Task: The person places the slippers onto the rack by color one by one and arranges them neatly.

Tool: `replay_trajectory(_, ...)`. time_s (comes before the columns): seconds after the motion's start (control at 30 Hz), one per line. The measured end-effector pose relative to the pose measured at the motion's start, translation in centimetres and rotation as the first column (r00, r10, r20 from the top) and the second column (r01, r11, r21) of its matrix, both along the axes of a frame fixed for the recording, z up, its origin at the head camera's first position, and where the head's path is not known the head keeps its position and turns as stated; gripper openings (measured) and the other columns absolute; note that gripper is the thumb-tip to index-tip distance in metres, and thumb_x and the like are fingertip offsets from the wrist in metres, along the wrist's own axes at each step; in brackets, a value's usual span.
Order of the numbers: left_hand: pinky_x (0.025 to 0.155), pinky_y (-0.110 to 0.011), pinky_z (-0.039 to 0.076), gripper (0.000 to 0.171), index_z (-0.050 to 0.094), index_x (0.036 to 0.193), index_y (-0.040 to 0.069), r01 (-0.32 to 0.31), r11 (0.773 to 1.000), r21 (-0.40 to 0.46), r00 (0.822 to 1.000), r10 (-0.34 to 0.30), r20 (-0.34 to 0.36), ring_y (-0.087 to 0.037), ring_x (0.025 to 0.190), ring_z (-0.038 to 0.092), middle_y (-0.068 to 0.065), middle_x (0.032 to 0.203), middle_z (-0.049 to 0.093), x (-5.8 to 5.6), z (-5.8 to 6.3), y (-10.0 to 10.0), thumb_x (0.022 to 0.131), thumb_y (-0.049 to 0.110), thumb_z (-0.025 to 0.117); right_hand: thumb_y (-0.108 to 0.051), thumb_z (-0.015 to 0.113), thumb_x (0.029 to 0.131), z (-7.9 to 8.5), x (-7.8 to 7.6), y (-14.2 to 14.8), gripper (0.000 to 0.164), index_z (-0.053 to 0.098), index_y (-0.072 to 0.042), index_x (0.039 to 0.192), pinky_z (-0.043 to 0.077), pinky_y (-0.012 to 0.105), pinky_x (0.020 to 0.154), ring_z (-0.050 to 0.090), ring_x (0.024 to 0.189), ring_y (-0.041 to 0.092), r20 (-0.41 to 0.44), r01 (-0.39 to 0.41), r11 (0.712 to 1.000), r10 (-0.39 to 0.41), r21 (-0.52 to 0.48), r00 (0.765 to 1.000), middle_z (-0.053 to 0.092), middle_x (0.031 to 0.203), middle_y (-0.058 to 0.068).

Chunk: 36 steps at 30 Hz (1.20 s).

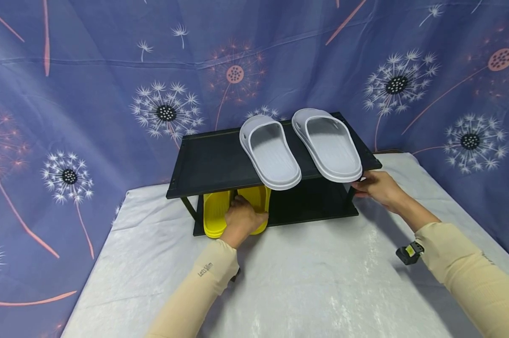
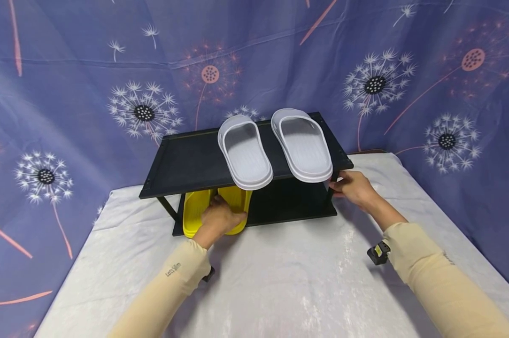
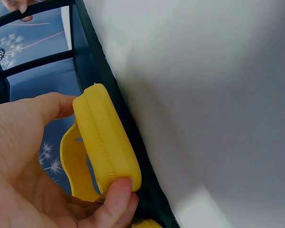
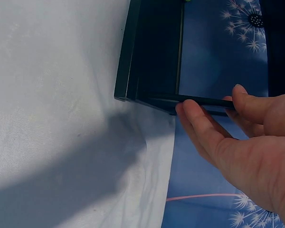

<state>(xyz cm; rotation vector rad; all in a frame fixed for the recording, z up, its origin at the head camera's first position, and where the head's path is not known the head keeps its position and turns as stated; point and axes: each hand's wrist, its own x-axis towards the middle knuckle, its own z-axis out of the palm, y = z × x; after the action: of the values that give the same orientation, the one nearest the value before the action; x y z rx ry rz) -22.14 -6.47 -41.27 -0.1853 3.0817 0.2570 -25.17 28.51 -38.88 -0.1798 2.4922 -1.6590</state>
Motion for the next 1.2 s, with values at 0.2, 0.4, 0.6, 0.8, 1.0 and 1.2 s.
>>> replay_trajectory(0.2, 0.089, -0.041, 0.051, 0.107, 0.027, 0.14, -0.013, 0.001, 1.0, 0.012, 0.999, -0.001, 0.038, -0.033, 0.105, 0.056, -0.025, 0.121, 0.05, -0.1, 0.1, -0.1, 0.078, 0.066, 0.061, 0.006, 0.054, 0.094, 0.0, 0.0, -0.1, 0.044, 0.037, 0.022, 0.132, 0.057, 0.033, 0.084, 0.06, 0.09, -0.001, -0.01, -0.004, 1.0, 0.004, -0.011, 1.0, 0.049, 0.124, 0.031)
replay_trajectory(0.4, 0.09, -0.041, 0.051, 0.107, 0.028, 0.141, -0.012, -0.009, 1.0, 0.015, 0.999, 0.009, 0.036, -0.033, 0.107, 0.056, -0.024, 0.122, 0.051, -0.1, -0.1, -0.2, 0.078, 0.068, 0.06, 0.007, 0.052, 0.094, -0.2, 0.0, -0.1, 0.044, 0.036, 0.021, 0.132, 0.057, 0.032, 0.084, 0.058, 0.092, -0.003, -0.016, -0.008, 1.0, 0.008, -0.019, 1.0, 0.044, 0.129, 0.033)
replay_trajectory(0.6, 0.092, -0.042, 0.05, 0.106, 0.028, 0.141, -0.012, -0.021, 0.999, 0.03, 0.999, 0.02, 0.033, -0.034, 0.11, 0.055, -0.024, 0.125, 0.051, 0.0, -0.1, -0.2, 0.079, 0.068, 0.059, 0.007, 0.053, 0.094, -0.2, 0.0, 0.0, 0.045, 0.035, 0.022, 0.133, 0.057, 0.032, 0.083, 0.058, 0.09, -0.005, -0.013, -0.012, 1.0, 0.012, -0.016, 1.0, 0.051, 0.124, 0.029)
replay_trajectory(0.8, 0.093, -0.043, 0.049, 0.104, 0.027, 0.142, -0.014, -0.012, 0.999, 0.039, 1.0, 0.012, 0.002, -0.035, 0.111, 0.054, -0.027, 0.128, 0.05, 0.3, 0.1, -0.3, 0.083, 0.067, 0.055, 0.008, 0.053, 0.094, -0.1, 0.0, 0.0, 0.046, 0.034, 0.021, 0.133, 0.057, 0.034, 0.083, 0.057, 0.089, -0.006, -0.012, -0.017, 1.0, 0.017, -0.013, 1.0, 0.052, 0.122, 0.028)
replay_trajectory(1.0, 0.092, -0.044, 0.049, 0.099, 0.031, 0.14, -0.014, 0.012, 1.0, 0.025, 0.999, -0.011, -0.031, -0.037, 0.109, 0.055, -0.029, 0.126, 0.051, 0.7, 0.3, -0.3, 0.087, 0.066, 0.051, 0.007, 0.053, 0.094, -0.2, -0.1, 0.0, 0.045, 0.036, 0.021, 0.133, 0.057, 0.034, 0.084, 0.057, 0.091, -0.005, -0.011, -0.014, 1.0, 0.014, -0.013, 1.0, 0.05, 0.125, 0.028)
replay_trajectory(1.2, 0.09, -0.045, 0.049, 0.096, 0.033, 0.14, -0.013, 0.02, 1.0, 0.019, 0.999, -0.019, -0.045, -0.039, 0.107, 0.056, -0.028, 0.129, 0.051, 1.0, 0.6, -0.4, 0.088, 0.065, 0.049, 0.006, 0.053, 0.094, -0.3, -0.1, 0.1, 0.045, 0.035, 0.022, 0.133, 0.057, 0.034, 0.084, 0.057, 0.091, -0.006, -0.007, -0.015, 1.0, 0.014, -0.026, 1.0, 0.048, 0.126, 0.027)
